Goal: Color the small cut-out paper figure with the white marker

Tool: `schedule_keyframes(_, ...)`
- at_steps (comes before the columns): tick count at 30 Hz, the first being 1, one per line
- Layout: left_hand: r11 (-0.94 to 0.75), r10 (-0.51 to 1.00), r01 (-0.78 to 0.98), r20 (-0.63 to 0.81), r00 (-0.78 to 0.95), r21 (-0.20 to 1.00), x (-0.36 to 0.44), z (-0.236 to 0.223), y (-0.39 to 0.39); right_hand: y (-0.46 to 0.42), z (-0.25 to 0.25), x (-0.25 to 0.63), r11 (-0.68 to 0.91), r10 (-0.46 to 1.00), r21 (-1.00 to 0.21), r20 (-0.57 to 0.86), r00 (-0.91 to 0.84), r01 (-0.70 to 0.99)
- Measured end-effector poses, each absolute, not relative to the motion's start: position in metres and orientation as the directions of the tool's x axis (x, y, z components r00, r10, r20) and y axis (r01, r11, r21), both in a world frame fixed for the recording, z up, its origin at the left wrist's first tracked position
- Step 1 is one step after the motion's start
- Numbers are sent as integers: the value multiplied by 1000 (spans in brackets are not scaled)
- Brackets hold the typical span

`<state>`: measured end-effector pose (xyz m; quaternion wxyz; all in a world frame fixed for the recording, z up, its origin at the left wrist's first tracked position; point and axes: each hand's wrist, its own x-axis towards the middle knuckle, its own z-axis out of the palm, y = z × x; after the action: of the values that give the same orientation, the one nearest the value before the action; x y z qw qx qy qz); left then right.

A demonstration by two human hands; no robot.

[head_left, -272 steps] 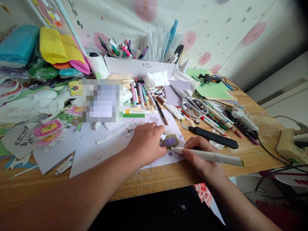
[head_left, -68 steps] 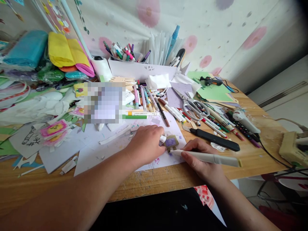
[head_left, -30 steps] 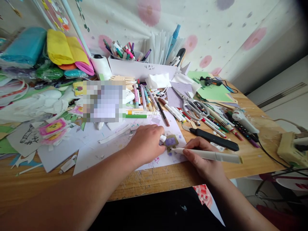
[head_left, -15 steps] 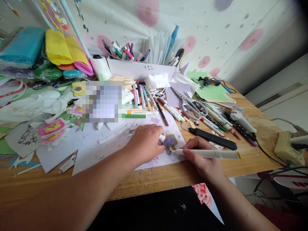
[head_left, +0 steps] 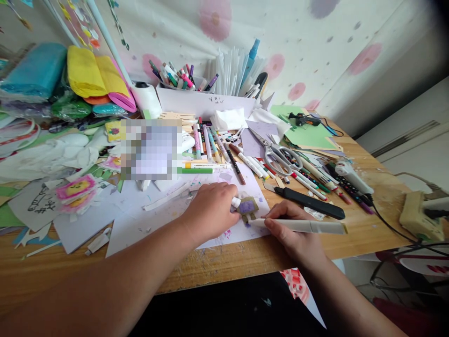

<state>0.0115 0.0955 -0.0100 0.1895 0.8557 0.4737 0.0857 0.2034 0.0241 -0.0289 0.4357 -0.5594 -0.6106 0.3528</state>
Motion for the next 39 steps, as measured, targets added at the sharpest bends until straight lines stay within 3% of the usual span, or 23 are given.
schedule_keyframes(39, -492, 839, 774, -22, 544, 397, 9, -9, 96, 24, -27, 201, 128, 989, -903, 147, 14, 411)
